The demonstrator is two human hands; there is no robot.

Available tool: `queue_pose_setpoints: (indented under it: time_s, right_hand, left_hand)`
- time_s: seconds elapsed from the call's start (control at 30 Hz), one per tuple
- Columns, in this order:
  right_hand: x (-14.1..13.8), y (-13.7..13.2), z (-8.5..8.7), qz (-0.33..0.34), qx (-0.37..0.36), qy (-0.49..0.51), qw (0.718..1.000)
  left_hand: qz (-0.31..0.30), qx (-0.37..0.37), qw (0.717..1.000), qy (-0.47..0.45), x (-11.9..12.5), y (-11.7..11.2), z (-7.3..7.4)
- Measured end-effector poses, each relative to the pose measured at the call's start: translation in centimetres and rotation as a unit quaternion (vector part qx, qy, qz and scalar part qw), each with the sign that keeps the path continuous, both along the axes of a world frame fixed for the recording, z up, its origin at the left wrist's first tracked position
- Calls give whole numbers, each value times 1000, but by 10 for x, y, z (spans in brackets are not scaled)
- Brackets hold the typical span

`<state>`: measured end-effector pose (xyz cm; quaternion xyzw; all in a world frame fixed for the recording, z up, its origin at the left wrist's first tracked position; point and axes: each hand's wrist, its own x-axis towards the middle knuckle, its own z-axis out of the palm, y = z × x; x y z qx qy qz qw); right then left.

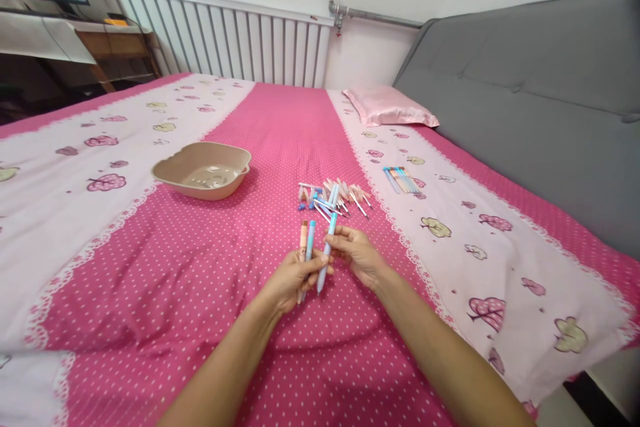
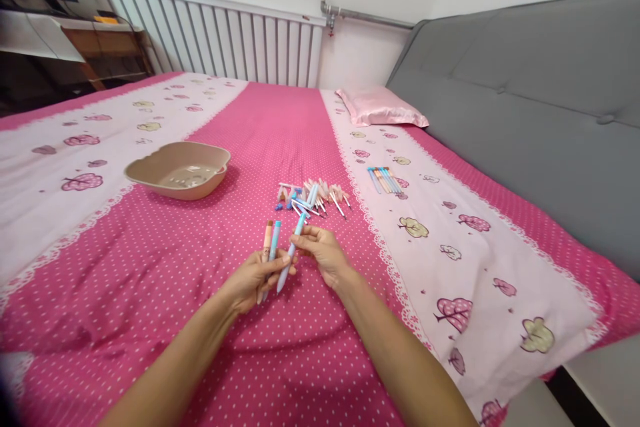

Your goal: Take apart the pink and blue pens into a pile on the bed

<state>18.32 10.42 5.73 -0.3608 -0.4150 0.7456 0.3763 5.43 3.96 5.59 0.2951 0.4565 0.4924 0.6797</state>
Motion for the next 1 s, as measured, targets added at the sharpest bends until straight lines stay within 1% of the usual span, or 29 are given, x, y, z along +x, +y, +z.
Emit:
queue_pose_setpoints:
  time_s: [0.1, 0.2, 0.3, 0.4, 0.43, 0.47, 0.53, 0.57, 0.63, 0.67, 0.73, 0.77, 0.83, 0.9, 0.93, 0.97, 1.0]
  right_hand:
    - [4, 4, 2, 15, -6, 14, 1000]
    - [8, 10, 4, 20, -27, 57, 998]
    - [13, 18, 5, -4, -45, 103, 994]
    - [16, 24, 3, -45, -70, 124, 989]
    - [17, 24, 3, -45, -83, 125, 988]
    - [17, 23, 2, -29, -100, 121, 987]
    - [15, 18, 1, 37, -128, 98, 986]
    - [13, 15, 1, 72, -128, 83, 986]
    - [8, 9, -1, 116, -102, 58, 986]
    - [6, 7, -3, 117, -82, 51, 988]
    - [5, 8, -6, 80, -55, 47, 994]
    - [6, 10, -8, 43, -50, 48, 997]
    - [11, 20, -12, -61, -45, 51, 996]
    - [18, 32, -16, -150, -48, 47, 986]
    - [22, 37, -17, -177, -53, 42, 982]
    - [24, 41, -18, -188, -60, 39, 980]
    - [25, 43, -18, -184, -69, 39, 980]
  left_hand:
    - [-2, -5, 1000, 2, -1, 0, 1]
    - [-36, -21, 999, 9, -2, -2, 3]
    - [-61, -28, 998, 16, -2, -4, 4]
    - [-52, -27, 998, 19, -2, -3, 4]
    - [-48, -26, 998, 19, -2, -3, 4]
    - [-45, -24, 999, 18, -2, -3, 4]
    - [-41, -16, 999, 15, -2, -2, 3]
    - [-40, -12, 999, 14, -3, -2, 3]
    - [-45, -4, 999, 15, -3, -2, 2]
    - [-49, -3, 999, 15, -3, -2, 2]
    - [-58, -8, 998, 19, -3, -2, 0]
    - [-64, -14, 998, 21, -3, -3, -1]
    - [-82, -26, 996, 28, -3, -4, -3]
    - [-100, -29, 994, 35, -3, -5, -4]
    - [-101, -28, 994, 38, -3, -5, -5]
    - [-92, -28, 995, 39, -3, -4, -5]
    - [-72, -27, 996, 40, -3, -4, -5]
